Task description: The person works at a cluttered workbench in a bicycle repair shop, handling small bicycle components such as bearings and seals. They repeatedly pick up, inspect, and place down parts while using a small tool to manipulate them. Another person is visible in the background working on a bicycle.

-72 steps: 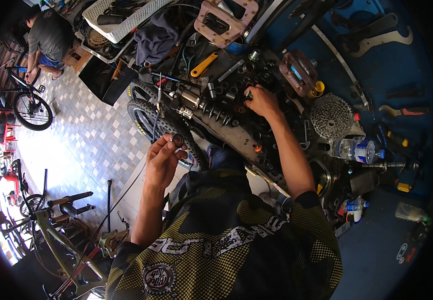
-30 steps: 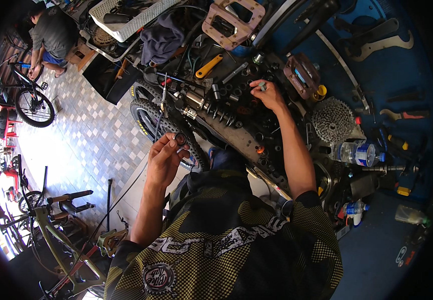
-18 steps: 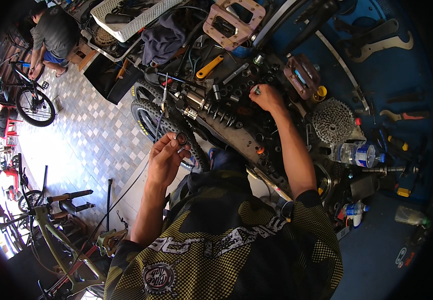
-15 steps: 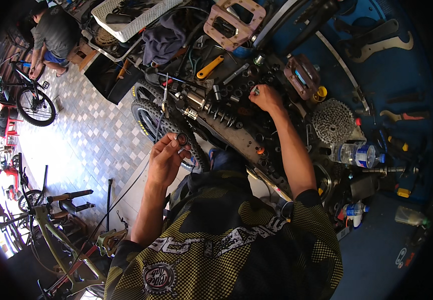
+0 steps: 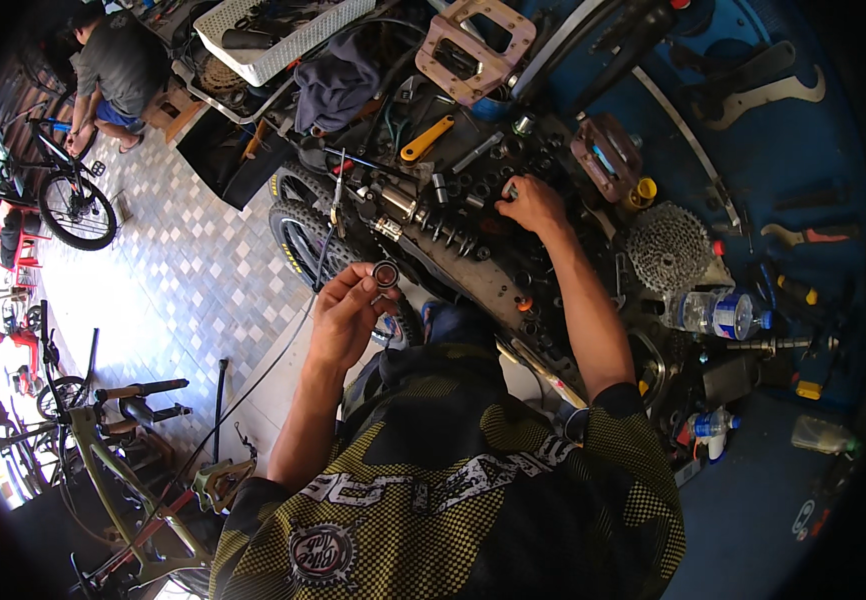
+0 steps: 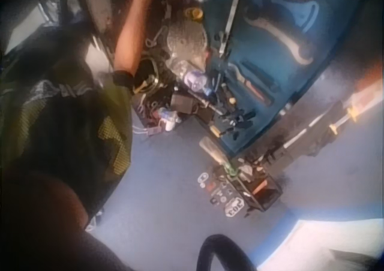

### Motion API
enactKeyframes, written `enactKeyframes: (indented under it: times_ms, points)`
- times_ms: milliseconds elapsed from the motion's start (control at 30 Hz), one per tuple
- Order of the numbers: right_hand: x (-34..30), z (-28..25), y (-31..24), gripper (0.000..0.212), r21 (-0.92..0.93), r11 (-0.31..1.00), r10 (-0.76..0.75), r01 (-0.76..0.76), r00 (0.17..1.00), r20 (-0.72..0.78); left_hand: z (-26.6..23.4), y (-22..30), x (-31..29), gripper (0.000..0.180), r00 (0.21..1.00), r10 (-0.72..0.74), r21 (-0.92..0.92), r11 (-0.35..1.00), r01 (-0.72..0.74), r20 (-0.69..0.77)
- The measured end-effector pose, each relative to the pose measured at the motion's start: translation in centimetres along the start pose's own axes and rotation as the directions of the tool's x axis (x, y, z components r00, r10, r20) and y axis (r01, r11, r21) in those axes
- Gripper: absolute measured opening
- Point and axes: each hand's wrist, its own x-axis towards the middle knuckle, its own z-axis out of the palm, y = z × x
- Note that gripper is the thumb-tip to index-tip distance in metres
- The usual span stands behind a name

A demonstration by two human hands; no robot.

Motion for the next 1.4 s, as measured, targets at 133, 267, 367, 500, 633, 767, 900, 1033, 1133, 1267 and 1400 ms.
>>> enactKeyframes:
  times_ms: [133,267,367,500,633,767,900,1033,1133,1267,1400]
  points:
    - [0.3,0.8,0.2,0.026,0.006,1.0,0.01,-0.009,0.999,-0.037,0.0,0.0,0.1,0.018,0.999,0.017,-0.031,0.999,-0.016,0.034]
    - [0.9,0.2,1.3,0.02,0.147,0.988,0.036,-0.034,0.999,-0.006,0.0,0.2,-0.1,0.019,1.0,0.015,-0.021,1.0,-0.015,0.012]
    - [0.8,-1.1,2.7,0.018,0.391,0.92,0.038,-0.028,0.999,-0.018,0.0,0.1,0.0,0.019,1.0,0.015,-0.015,1.0,-0.014,0.011]
    - [-1.0,-3.3,2.3,0.017,0.586,0.81,0.103,-0.025,0.99,-0.1,0.2,0.1,0.2,0.017,1.0,0.006,-0.011,1.0,-0.006,0.002]
    - [-4.8,-5.3,-1.0,0.019,0.751,0.653,0.047,0.098,0.984,-0.17,0.4,-0.1,0.9,0.016,1.0,0.0,0.006,1.0,0.0,0.02]
    - [-10.2,-8.2,-8.2,0.017,0.799,0.571,-0.116,0.188,0.982,-0.149,0.8,0.0,1.4,0.018,0.999,0.013,0.021,1.0,-0.013,0.043]
    - [-13.6,-8.9,-13.2,0.02,0.875,0.416,-0.225,0.246,0.961,-0.162,1.5,0.4,1.5,0.021,0.997,0.036,0.006,0.999,-0.037,0.072]
    - [-14.2,-7.7,-15.1,0.018,0.839,0.388,-0.313,0.381,0.911,-0.269,2.2,0.9,1.1,0.022,0.993,0.079,-0.009,0.997,-0.078,0.087]
    - [-14.7,-7.8,-16.0,0.017,0.849,0.385,-0.315,0.362,0.916,-0.248,2.5,1.2,0.7,0.02,0.992,0.098,-0.01,0.995,-0.097,0.075]
    - [-15.1,-7.7,-16.8,0.017,0.878,0.364,-0.305,0.312,0.93,-0.204,2.4,1.4,0.5,0.019,0.992,0.108,0.001,0.994,-0.108,0.063]
    - [-15.6,-7.2,-17.7,0.018,0.794,0.435,-0.297,0.425,0.9,-0.319,2.0,1.4,0.5,0.02,0.991,0.119,0.012,0.993,-0.12,0.061]
